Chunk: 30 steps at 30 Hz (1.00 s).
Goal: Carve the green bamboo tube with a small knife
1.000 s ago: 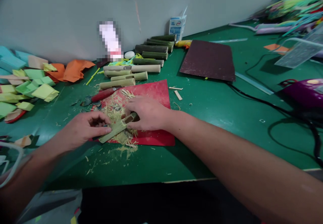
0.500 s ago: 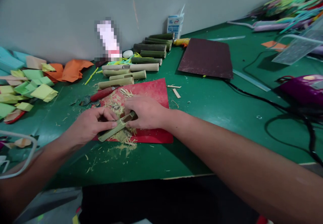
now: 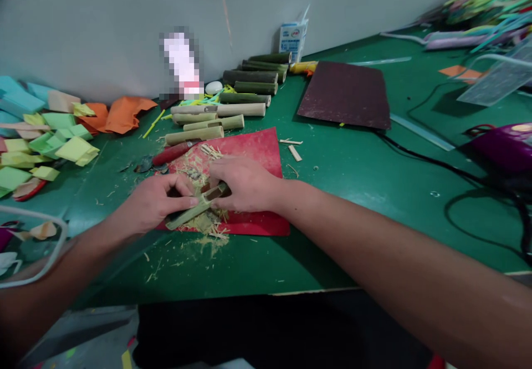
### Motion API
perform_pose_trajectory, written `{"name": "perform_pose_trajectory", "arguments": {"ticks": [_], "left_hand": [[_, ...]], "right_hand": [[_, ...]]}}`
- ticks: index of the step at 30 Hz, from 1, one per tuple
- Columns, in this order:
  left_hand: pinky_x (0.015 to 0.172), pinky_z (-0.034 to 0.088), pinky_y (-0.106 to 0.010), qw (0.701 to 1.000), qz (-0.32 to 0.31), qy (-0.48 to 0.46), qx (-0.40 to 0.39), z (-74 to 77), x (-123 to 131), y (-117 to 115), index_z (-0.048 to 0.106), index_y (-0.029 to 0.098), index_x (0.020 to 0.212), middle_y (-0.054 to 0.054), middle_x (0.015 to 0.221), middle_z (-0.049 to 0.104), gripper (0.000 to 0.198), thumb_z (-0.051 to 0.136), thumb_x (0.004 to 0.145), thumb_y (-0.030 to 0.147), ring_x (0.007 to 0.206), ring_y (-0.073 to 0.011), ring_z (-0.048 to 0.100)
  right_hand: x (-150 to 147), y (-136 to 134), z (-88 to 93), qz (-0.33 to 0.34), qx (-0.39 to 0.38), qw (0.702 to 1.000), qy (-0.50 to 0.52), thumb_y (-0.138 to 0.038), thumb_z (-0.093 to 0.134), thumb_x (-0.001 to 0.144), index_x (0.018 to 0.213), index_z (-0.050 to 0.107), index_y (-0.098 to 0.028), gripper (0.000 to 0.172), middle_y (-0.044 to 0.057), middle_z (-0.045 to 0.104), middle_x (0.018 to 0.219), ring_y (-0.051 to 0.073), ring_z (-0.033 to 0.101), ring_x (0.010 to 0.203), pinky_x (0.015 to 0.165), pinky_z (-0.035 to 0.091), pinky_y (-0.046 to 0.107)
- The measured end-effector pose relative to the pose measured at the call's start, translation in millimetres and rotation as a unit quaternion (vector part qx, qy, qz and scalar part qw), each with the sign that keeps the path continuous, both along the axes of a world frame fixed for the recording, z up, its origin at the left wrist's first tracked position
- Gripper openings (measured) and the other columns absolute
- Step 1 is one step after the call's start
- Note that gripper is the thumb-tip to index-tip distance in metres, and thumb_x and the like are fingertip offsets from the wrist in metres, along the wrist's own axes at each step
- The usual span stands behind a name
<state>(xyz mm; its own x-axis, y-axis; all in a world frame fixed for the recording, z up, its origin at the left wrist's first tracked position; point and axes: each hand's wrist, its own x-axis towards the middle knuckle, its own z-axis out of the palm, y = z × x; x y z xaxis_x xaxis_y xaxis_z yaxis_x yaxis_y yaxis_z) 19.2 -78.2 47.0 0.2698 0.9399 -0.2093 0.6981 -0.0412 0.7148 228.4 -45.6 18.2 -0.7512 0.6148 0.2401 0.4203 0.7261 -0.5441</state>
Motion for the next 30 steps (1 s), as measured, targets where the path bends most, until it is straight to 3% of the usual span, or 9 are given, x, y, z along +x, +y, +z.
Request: {"name": "perform_pose_trajectory", "arguments": {"ticks": [4,9,17,25,30], "left_hand": [[0.062,0.042,-0.026,1.0,-0.018,0.012,0.003,2.9,6.5,3.1,0.059,0.017,0.065,0.0,0.069,0.063,0.019,0.067,0.069,0.033,0.065,-0.0137,0.056],[0.061,0.042,-0.024,0.999,-0.015,0.032,-0.003,8.2,-6.2,-4.1,0.056,0.016,0.063,0.0,0.069,0.063,0.02,0.067,0.07,0.031,0.064,-0.0128,0.055],[0.062,0.042,-0.026,1.0,-0.011,0.012,0.005,0.3,13.7,5.2,0.059,0.015,0.066,0.0,0.07,0.063,0.02,0.069,0.067,0.033,0.065,-0.0136,0.056],[0.059,0.044,-0.025,0.998,0.023,-0.019,0.051,-1.6,0.0,-7.6,0.06,0.018,0.074,0.001,0.069,0.062,0.021,0.067,0.071,0.037,0.061,-0.0122,0.055],[0.079,0.046,-0.029,0.993,-0.009,-0.015,0.119,-8.6,-1.7,-14.4,0.066,0.02,0.083,-0.002,0.088,0.067,0.016,0.06,0.078,0.033,0.082,-0.0167,0.06]], "right_hand": [[1.2,0.0,0.8,-0.004,-0.014,1.0,-0.003,-0.033,0.067,0.072,0.08,0.053,-0.019,0.021,0.002,0.058,0.084,0.016,0.05,0.075,0.061,0.033,0.027],[0.3,-0.1,1.3,-0.01,-0.026,1.0,-0.003,-0.033,0.067,0.072,0.08,0.053,-0.019,0.021,0.002,0.059,0.085,0.015,0.05,0.075,0.061,0.033,0.026],[1.0,-0.9,-0.3,-0.01,-0.002,1.0,-0.003,-0.03,0.067,0.072,0.082,0.054,-0.019,0.02,0.002,0.057,0.083,0.015,0.049,0.074,0.06,0.032,0.026],[1.5,0.1,1.0,-0.021,-0.007,1.0,-0.012,-0.032,0.067,0.071,0.081,0.055,-0.019,0.02,0.002,0.059,0.085,0.016,0.051,0.076,0.061,0.033,0.026],[1.0,-0.2,0.6,-0.028,-0.012,0.999,-0.012,-0.032,0.066,0.071,0.081,0.055,-0.02,0.019,0.002,0.059,0.084,0.015,0.05,0.075,0.06,0.032,0.026]]}}
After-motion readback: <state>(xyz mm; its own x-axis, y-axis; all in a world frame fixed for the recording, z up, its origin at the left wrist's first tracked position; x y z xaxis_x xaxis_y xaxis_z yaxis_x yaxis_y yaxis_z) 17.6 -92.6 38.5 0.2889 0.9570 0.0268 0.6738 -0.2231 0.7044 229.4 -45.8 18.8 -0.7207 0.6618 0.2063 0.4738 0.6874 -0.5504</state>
